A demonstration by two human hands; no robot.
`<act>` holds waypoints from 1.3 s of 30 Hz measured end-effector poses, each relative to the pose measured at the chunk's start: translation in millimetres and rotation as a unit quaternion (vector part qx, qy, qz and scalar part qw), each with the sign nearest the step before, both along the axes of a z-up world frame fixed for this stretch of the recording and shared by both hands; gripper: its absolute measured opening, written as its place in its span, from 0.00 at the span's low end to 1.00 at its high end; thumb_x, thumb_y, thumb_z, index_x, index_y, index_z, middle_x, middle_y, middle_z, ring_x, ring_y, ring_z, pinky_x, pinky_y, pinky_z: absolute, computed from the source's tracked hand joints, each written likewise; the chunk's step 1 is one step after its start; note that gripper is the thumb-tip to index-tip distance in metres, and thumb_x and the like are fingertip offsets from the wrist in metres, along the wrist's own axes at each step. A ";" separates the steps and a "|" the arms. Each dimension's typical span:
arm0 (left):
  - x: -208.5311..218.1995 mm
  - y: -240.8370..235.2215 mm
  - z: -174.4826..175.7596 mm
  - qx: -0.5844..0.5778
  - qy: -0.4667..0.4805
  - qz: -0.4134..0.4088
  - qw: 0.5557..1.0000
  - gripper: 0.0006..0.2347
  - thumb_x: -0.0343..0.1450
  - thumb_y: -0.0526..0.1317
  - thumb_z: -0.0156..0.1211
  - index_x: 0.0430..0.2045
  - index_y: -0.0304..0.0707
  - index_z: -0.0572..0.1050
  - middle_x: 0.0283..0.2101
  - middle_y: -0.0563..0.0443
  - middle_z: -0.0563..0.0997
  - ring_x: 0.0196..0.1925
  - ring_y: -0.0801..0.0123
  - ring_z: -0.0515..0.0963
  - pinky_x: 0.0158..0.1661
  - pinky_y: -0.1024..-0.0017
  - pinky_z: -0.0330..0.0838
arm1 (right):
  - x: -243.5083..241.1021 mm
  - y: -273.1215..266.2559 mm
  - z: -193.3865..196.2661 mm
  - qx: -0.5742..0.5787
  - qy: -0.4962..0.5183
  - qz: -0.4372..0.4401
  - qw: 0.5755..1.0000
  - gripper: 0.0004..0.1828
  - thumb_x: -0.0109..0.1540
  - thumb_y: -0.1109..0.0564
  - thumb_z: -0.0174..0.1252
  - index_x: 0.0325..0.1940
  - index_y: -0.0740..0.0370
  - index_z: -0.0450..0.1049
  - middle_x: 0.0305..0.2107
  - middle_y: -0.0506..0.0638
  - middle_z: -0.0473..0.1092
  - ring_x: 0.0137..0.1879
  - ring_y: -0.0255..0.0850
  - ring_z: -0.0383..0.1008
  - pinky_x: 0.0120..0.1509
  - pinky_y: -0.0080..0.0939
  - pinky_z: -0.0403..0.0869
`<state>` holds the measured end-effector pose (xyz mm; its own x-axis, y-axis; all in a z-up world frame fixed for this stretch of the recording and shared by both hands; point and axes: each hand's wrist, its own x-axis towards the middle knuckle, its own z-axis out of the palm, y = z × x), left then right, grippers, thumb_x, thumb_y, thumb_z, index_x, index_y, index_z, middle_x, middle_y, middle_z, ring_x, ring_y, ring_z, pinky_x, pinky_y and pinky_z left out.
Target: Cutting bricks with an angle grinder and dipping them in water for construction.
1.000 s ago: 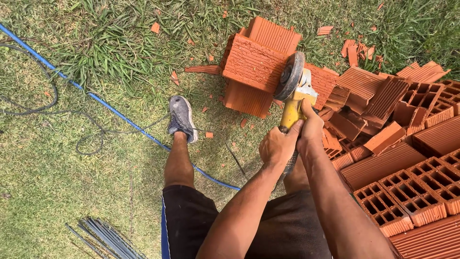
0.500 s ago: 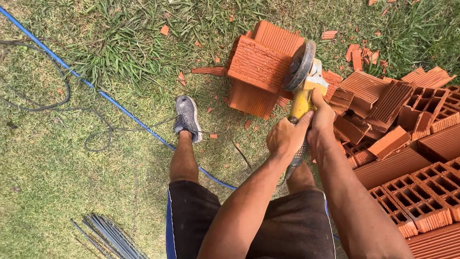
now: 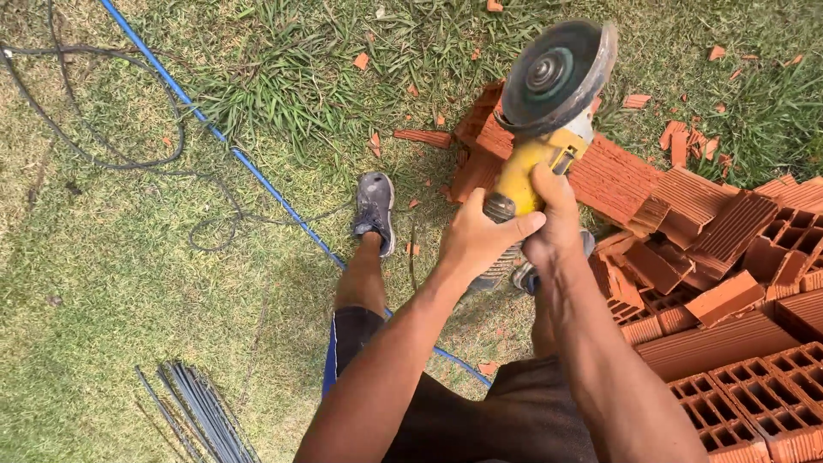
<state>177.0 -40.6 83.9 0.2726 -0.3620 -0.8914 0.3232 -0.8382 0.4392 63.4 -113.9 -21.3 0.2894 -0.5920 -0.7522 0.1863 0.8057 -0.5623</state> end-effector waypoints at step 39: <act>277.1 205.3 -455.0 0.259 -0.344 -0.257 0.865 0.21 0.64 0.46 0.74 0.45 0.41 0.71 0.42 0.41 0.81 0.41 0.44 0.80 0.39 0.46 0.72 | -278.1 71.0 -56.2 0.026 0.450 0.153 0.879 0.35 0.76 0.42 0.35 0.75 0.73 0.58 0.54 0.75 0.65 0.59 0.65 0.67 0.63 0.58 0.65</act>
